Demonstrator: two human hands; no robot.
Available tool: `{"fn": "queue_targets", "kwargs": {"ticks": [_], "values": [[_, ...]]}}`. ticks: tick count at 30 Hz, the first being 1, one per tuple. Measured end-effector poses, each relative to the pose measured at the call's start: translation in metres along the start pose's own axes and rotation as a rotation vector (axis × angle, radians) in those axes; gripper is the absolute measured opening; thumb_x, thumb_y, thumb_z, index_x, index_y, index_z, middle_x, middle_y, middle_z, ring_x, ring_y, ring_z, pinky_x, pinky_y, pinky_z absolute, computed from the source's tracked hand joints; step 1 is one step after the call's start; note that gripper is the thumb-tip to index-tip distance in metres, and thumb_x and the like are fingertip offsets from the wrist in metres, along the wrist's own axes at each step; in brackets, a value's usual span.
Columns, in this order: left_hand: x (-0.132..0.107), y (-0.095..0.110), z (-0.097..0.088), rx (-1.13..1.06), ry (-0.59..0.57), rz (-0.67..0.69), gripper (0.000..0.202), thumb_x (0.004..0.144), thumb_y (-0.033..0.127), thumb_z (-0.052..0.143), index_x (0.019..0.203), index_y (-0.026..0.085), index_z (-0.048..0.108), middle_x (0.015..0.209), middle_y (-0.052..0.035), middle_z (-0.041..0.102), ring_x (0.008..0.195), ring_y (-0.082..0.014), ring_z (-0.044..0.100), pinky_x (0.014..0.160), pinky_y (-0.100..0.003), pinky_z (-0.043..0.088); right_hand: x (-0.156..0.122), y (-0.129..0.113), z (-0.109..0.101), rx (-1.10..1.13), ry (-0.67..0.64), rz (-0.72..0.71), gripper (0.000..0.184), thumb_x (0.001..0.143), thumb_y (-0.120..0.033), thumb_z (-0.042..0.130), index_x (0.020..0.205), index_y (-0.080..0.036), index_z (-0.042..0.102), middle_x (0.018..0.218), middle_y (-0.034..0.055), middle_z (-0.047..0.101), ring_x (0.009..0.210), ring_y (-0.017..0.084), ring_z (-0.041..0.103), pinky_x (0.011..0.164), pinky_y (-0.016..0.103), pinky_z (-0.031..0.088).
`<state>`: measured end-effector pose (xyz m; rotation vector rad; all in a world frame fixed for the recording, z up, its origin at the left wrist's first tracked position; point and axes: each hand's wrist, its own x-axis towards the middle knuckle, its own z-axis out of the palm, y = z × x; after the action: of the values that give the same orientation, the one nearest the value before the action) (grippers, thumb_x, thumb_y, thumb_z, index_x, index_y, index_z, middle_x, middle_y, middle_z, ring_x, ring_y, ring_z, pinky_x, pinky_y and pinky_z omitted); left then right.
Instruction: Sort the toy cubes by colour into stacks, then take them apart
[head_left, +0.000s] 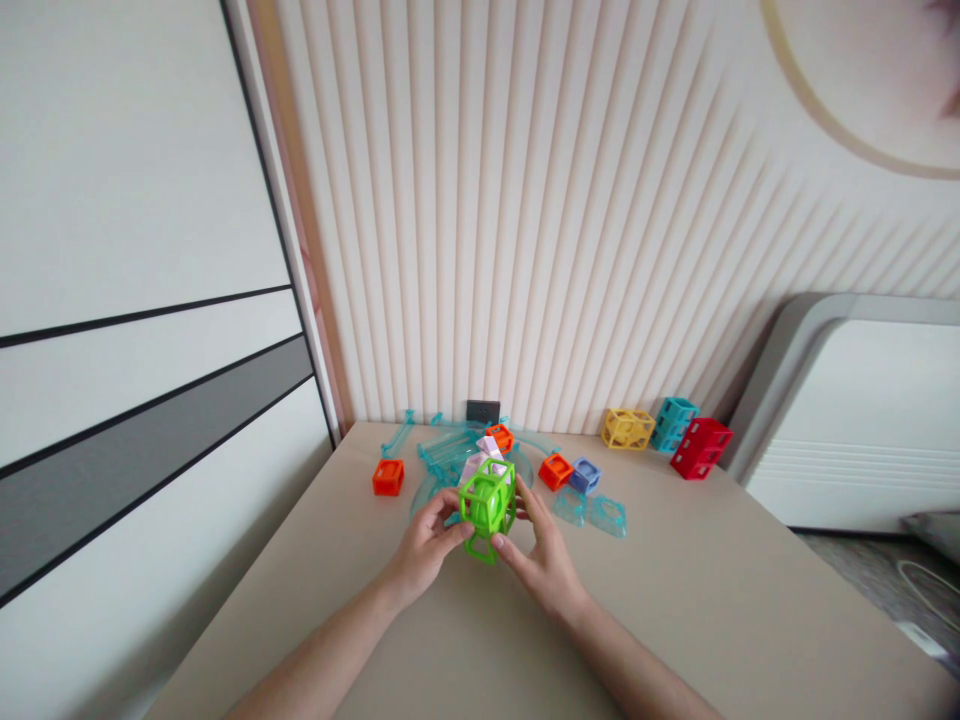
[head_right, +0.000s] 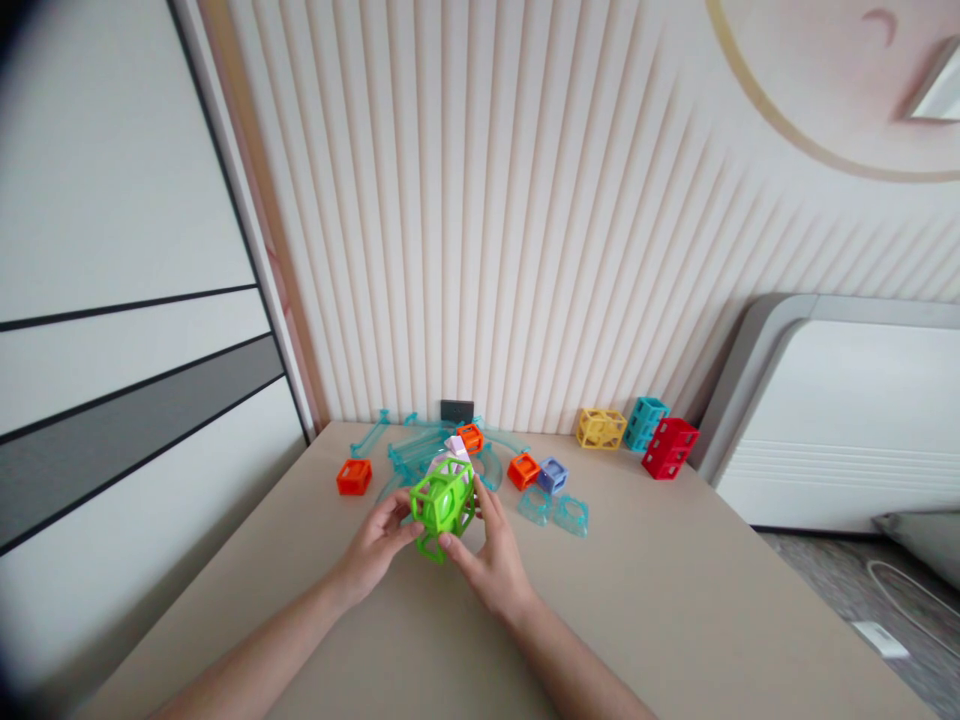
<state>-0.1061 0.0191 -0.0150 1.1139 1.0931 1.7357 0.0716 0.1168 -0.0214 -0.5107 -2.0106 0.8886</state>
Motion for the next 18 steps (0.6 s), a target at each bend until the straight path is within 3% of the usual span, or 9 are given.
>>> {"fn": "queue_targets", "kwargs": {"ticks": [10, 18], "values": [[0.0008, -0.0079, -0.0016, 0.002, -0.075, 0.054, 0.018, 0.080, 0.028, 0.077, 0.085, 0.019, 0.063, 0.109, -0.0047, 0.060, 0.103, -0.0213, 0.060, 0.084, -0.030, 0.051, -0.0056, 0.0052, 0.0022, -0.079, -0.014, 0.010, 0.094, 0.084, -0.050, 0.070, 0.158, -0.023, 0.019, 0.148, 0.0167, 0.048, 0.127, 0.034, 0.055, 0.104, 0.052, 0.048], [0.0007, -0.0087, -0.0008, 0.004, -0.067, 0.076, 0.018, 0.081, 0.029, 0.077, 0.086, 0.019, 0.063, 0.109, -0.0059, 0.058, 0.105, -0.0226, 0.059, 0.083, -0.031, 0.053, -0.0044, -0.0020, 0.0005, -0.100, 0.009, -0.005, 0.093, 0.085, -0.050, 0.069, 0.158, -0.022, 0.020, 0.147, 0.0184, 0.050, 0.121, 0.033, 0.060, 0.100, 0.051, 0.051]]}}
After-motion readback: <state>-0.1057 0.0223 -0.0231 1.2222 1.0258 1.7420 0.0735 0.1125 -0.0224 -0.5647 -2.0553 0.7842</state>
